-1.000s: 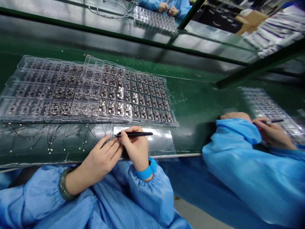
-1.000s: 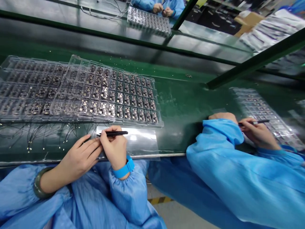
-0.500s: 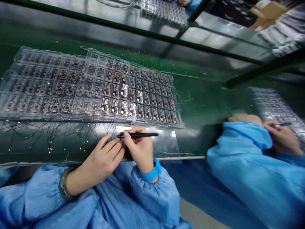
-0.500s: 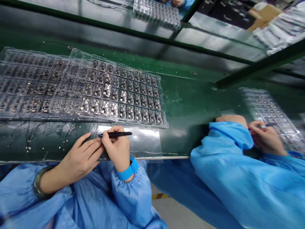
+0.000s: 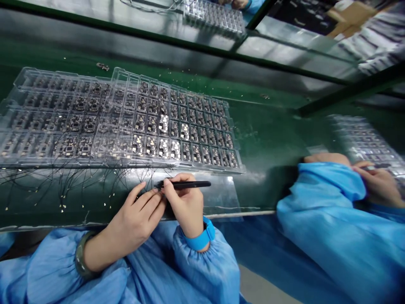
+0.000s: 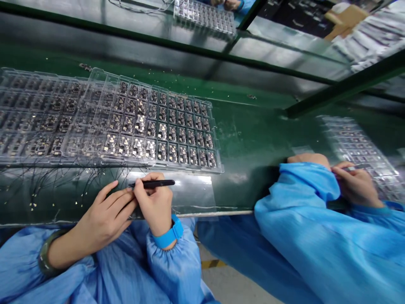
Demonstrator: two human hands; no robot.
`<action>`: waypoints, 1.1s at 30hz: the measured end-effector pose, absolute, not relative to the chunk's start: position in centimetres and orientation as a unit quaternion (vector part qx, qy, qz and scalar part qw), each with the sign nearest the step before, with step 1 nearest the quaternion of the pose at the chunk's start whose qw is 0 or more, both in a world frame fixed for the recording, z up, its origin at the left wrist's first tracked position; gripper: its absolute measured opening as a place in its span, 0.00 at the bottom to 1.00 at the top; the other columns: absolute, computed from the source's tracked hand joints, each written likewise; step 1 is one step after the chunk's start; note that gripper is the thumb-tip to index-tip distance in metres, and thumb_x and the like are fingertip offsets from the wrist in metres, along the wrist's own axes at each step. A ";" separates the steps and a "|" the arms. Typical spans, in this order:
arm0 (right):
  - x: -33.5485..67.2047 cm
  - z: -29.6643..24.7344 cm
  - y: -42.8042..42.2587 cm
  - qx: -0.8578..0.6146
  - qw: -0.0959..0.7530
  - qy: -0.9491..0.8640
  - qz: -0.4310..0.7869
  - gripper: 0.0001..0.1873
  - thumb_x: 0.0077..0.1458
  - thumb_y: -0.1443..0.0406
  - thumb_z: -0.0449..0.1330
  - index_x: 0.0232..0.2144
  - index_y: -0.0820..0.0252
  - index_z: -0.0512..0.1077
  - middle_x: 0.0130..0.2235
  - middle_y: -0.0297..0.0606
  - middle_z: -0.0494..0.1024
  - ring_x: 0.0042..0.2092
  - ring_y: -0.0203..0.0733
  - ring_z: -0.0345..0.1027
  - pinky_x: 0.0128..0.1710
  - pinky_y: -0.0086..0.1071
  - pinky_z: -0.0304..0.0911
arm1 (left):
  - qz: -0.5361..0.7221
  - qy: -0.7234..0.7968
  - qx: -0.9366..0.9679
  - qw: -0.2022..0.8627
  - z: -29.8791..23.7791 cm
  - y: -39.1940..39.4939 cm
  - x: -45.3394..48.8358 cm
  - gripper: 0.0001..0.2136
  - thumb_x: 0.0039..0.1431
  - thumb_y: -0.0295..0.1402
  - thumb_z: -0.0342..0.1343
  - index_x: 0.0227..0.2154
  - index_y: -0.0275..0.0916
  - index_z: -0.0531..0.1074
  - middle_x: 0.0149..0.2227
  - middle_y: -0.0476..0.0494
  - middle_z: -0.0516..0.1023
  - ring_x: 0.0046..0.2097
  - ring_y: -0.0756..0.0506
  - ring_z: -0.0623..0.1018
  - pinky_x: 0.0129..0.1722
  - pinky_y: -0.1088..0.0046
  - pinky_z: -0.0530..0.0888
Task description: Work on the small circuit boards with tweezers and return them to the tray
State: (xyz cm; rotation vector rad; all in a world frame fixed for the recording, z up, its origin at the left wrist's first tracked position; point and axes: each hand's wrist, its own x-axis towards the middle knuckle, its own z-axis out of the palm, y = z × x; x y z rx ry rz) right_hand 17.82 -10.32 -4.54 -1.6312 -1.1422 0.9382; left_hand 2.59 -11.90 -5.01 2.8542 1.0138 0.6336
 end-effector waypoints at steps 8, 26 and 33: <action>17.7 -4.6 -10.3 -0.659 0.459 -0.470 0.367 0.10 0.53 0.58 0.62 0.30 0.56 0.67 0.27 0.29 0.73 0.27 0.36 0.72 0.29 0.29 0.67 | 0.212 0.330 0.920 0.022 -5.0 -11.8 2.8 0.15 0.63 0.27 0.49 0.51 0.28 0.71 0.48 0.36 0.77 0.52 0.41 0.73 0.60 0.52 0.62; 17.7 -4.8 -10.1 -0.634 0.499 -0.425 0.410 0.11 0.51 0.58 0.64 0.30 0.55 0.66 0.26 0.29 0.75 0.28 0.38 0.75 0.30 0.30 0.70 | 0.214 0.336 0.917 0.023 -4.9 -11.8 2.6 0.15 0.64 0.27 0.48 0.51 0.30 0.70 0.47 0.37 0.76 0.51 0.41 0.73 0.61 0.49 0.61; 17.7 -4.4 -9.9 -0.635 0.474 -0.450 0.412 0.11 0.52 0.57 0.63 0.29 0.56 0.67 0.24 0.29 0.75 0.26 0.37 0.74 0.29 0.30 0.69 | 0.212 0.337 0.917 0.025 -4.8 -11.8 2.7 0.15 0.65 0.28 0.47 0.52 0.30 0.70 0.47 0.37 0.76 0.51 0.40 0.73 0.61 0.48 0.61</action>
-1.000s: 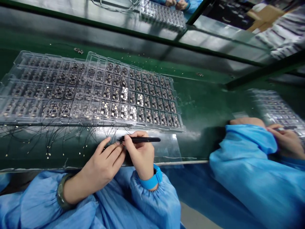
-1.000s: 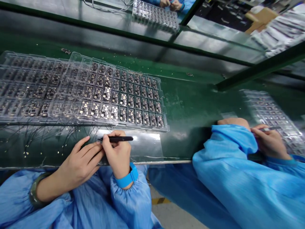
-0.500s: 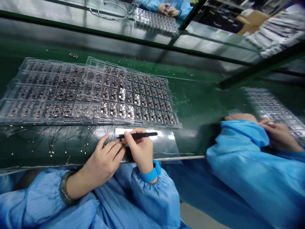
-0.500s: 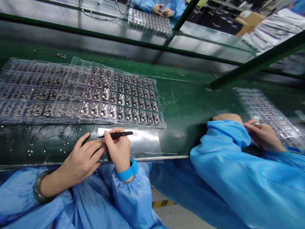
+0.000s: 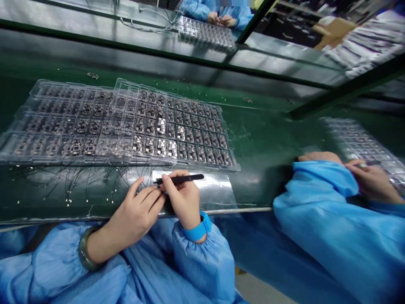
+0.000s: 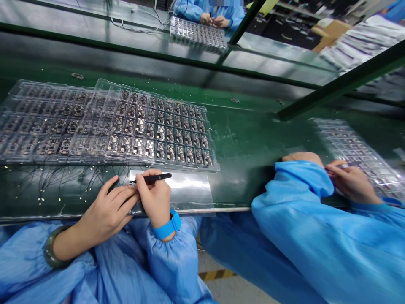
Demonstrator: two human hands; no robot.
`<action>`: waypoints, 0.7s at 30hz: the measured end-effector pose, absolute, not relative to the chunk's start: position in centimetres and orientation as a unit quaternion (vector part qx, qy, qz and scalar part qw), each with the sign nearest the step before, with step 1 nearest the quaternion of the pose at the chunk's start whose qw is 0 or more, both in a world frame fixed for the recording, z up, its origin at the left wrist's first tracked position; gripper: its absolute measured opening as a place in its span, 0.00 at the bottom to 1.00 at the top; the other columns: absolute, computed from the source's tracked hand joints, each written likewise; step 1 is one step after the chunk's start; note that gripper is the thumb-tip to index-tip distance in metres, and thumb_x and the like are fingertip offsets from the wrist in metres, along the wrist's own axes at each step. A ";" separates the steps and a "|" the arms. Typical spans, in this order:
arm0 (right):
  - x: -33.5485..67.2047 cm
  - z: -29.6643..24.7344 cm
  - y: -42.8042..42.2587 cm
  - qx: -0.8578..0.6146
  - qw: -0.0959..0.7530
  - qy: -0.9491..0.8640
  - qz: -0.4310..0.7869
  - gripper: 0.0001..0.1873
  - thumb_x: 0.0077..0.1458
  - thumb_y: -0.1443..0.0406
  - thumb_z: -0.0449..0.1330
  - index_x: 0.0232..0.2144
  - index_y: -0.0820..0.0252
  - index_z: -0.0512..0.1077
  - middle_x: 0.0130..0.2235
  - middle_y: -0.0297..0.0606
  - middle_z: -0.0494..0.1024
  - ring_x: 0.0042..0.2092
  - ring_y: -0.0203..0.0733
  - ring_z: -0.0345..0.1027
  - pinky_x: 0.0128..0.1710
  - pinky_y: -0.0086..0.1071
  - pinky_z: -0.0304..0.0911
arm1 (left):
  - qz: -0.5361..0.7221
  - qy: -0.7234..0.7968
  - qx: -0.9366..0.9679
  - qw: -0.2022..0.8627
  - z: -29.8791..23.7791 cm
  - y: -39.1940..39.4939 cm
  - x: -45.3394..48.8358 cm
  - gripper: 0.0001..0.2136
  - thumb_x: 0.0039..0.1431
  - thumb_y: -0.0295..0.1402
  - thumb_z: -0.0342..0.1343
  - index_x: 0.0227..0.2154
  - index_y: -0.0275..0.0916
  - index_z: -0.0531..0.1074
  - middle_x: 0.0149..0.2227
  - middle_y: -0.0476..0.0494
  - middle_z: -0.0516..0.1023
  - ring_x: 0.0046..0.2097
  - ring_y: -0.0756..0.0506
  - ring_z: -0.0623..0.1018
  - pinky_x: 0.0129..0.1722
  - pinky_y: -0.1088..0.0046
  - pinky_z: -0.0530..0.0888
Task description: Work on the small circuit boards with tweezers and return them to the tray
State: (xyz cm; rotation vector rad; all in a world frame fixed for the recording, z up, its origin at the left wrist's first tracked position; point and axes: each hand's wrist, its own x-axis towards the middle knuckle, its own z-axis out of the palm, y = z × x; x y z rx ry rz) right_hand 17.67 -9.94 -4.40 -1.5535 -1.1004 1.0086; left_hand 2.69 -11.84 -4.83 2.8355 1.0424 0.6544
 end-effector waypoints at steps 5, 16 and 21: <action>17.7 -3.8 -10.0 -0.613 0.518 -0.394 0.449 0.12 0.49 0.58 0.65 0.31 0.56 0.68 0.22 0.29 0.76 0.25 0.37 0.74 0.29 0.32 0.71 | 0.199 0.336 0.920 0.033 -4.9 -11.9 2.7 0.15 0.64 0.29 0.47 0.52 0.31 0.69 0.48 0.38 0.76 0.51 0.40 0.73 0.61 0.47 0.60; 18.3 -4.5 -10.3 -0.591 0.617 -0.325 0.406 0.18 0.47 0.56 0.68 0.34 0.59 0.69 0.22 0.30 0.77 0.23 0.34 0.70 0.26 0.28 0.67 | 0.312 0.272 0.910 0.003 -5.1 -12.2 2.4 0.14 0.62 0.38 0.56 0.46 0.35 0.72 0.51 0.39 0.77 0.59 0.40 0.69 0.65 0.51 0.56; 18.5 -4.6 -10.4 -0.623 0.620 -0.313 0.359 0.21 0.46 0.54 0.68 0.38 0.60 0.70 0.22 0.30 0.76 0.24 0.36 0.71 0.28 0.31 0.68 | 0.389 0.233 0.890 0.040 -3.8 -12.2 1.1 0.08 0.63 0.34 0.54 0.41 0.37 0.74 0.44 0.42 0.81 0.55 0.45 0.74 0.56 0.63 0.68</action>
